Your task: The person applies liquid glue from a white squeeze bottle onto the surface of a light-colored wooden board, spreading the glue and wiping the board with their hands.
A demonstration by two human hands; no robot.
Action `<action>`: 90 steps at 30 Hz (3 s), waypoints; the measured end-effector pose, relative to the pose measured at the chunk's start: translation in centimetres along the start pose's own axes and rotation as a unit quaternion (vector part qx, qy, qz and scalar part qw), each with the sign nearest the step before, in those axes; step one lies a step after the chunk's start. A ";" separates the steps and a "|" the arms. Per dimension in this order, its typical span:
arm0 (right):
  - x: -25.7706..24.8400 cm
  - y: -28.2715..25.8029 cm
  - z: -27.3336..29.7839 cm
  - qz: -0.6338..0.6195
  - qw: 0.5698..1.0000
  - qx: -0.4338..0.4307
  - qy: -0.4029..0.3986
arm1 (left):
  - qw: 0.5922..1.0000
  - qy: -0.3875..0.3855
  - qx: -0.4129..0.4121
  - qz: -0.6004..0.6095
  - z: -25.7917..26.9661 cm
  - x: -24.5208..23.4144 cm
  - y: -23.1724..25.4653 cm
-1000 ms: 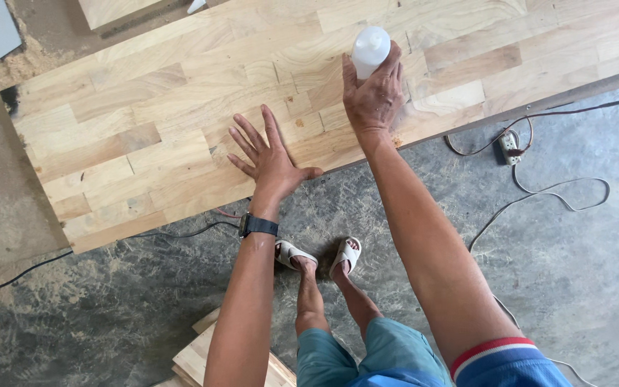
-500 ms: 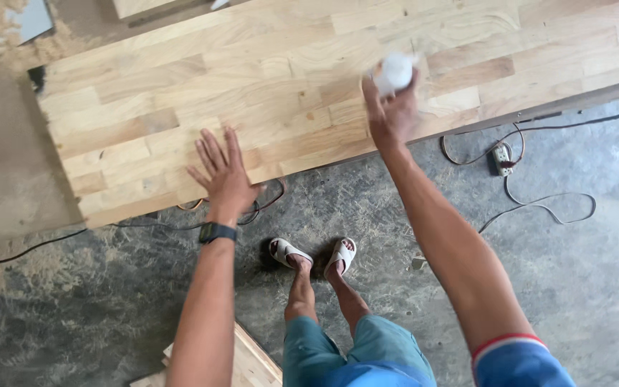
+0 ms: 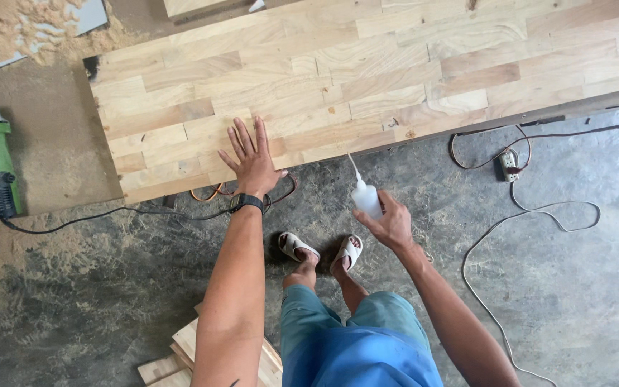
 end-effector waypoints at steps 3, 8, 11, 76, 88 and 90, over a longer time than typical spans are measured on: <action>-0.3 -1.0 0.2 0.012 0.999 0.043 -0.020 | 1.000 -0.008 -0.005 0.003 -0.3 0.6 -0.4; -0.4 -0.1 0.1 0.040 0.995 0.079 -0.044 | 1.000 -0.015 -0.008 -0.001 -0.7 1.4 -0.9; -0.6 -0.3 0.2 0.040 0.995 0.080 -0.044 | 1.000 -0.014 -0.006 0.004 -0.7 1.3 -0.9; -0.6 -1.7 -0.5 0.048 0.987 0.119 -0.095 | 1.000 -0.023 -0.015 -0.009 -0.7 1.6 -1.2; -1.0 -2.8 -0.4 0.028 0.992 0.094 -0.082 | 1.000 -0.024 -0.016 -0.011 -0.8 1.7 -1.3; -0.7 -2.6 -0.4 0.017 0.993 0.096 -0.073 | 0.999 -0.026 -0.016 -0.009 -0.7 1.7 -1.3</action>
Point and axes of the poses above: each hand's wrist, its own z-axis away from the middle knuckle, its own x-axis out of the palm, y = z × x, the point moved 10 cm from there along -z, towards the middle knuckle, and after that the axes turned 8 degrees about y, right-handed, at the moved point
